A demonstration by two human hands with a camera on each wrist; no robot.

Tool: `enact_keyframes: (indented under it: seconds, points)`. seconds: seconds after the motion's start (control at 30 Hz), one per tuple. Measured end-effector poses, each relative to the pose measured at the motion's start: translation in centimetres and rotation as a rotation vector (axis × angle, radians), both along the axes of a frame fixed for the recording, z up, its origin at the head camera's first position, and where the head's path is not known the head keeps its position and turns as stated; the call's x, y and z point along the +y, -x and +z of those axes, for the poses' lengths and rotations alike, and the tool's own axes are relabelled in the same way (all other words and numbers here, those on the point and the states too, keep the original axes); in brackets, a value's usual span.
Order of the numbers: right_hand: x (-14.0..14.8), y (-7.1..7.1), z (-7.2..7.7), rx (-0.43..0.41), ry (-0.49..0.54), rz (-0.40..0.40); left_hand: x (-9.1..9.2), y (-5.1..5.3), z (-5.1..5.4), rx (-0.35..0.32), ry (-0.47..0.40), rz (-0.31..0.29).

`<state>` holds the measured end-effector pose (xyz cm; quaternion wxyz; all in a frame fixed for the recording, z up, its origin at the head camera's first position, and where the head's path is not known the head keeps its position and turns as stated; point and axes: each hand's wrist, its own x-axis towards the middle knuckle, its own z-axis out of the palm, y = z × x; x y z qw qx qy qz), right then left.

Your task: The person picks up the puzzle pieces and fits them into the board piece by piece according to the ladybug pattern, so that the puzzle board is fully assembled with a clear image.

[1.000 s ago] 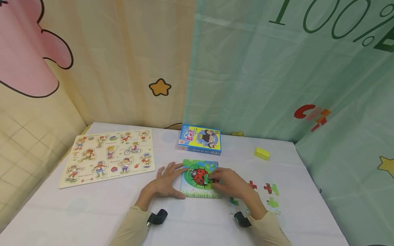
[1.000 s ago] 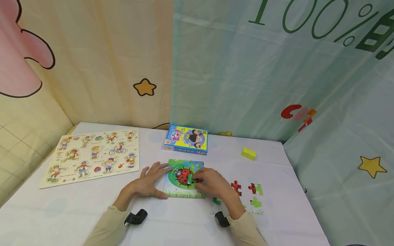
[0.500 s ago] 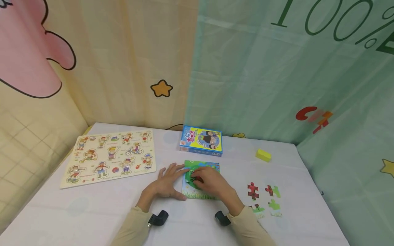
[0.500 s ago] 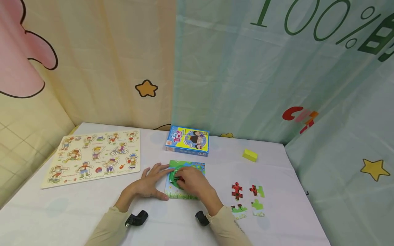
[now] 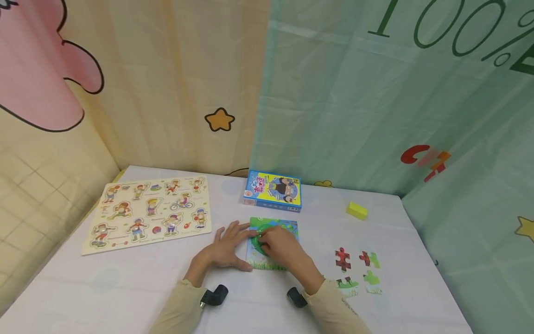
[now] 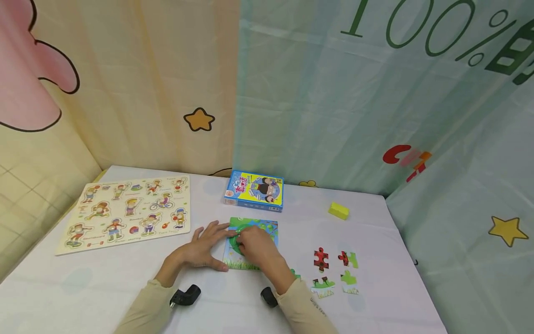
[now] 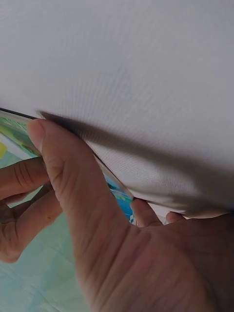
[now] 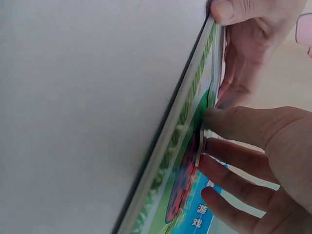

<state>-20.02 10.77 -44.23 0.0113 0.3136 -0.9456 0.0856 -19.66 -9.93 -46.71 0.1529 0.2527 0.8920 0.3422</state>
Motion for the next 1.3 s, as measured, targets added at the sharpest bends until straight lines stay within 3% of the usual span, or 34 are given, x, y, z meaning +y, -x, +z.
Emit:
enact_keyframes:
  seconds: [0.23, 0.37, 0.6, 0.8, 0.97, 1.3]
  points:
    - [-0.2, -0.4, 0.6, 0.043, -0.072, 0.036, -0.1, 0.1, 0.3, 0.017, 0.019, -0.004]
    - [0.4, -0.2, 0.9, -0.059, -0.018, 0.062, -0.3, 0.0, 0.5, 0.012, 0.026, 0.005]
    - [2.1, -0.2, 1.1, -0.192, 0.070, 0.024, -0.5, 0.1, 0.6, 0.009, 0.027, 0.010]
    - [6.2, -1.0, 1.5, -0.208, 0.117, -0.065, -0.2, 0.1, 0.3, 0.012, -0.002, -0.004]
    - [10.3, -2.0, 1.8, -0.169, 0.140, -0.142, -0.1, 0.3, 0.3, 0.004, 0.000, 0.008]
    - [17.3, -4.4, 0.9, -0.150, 0.188, -0.283, 0.2, 0.2, 0.1, -0.010, 0.004, 0.007]
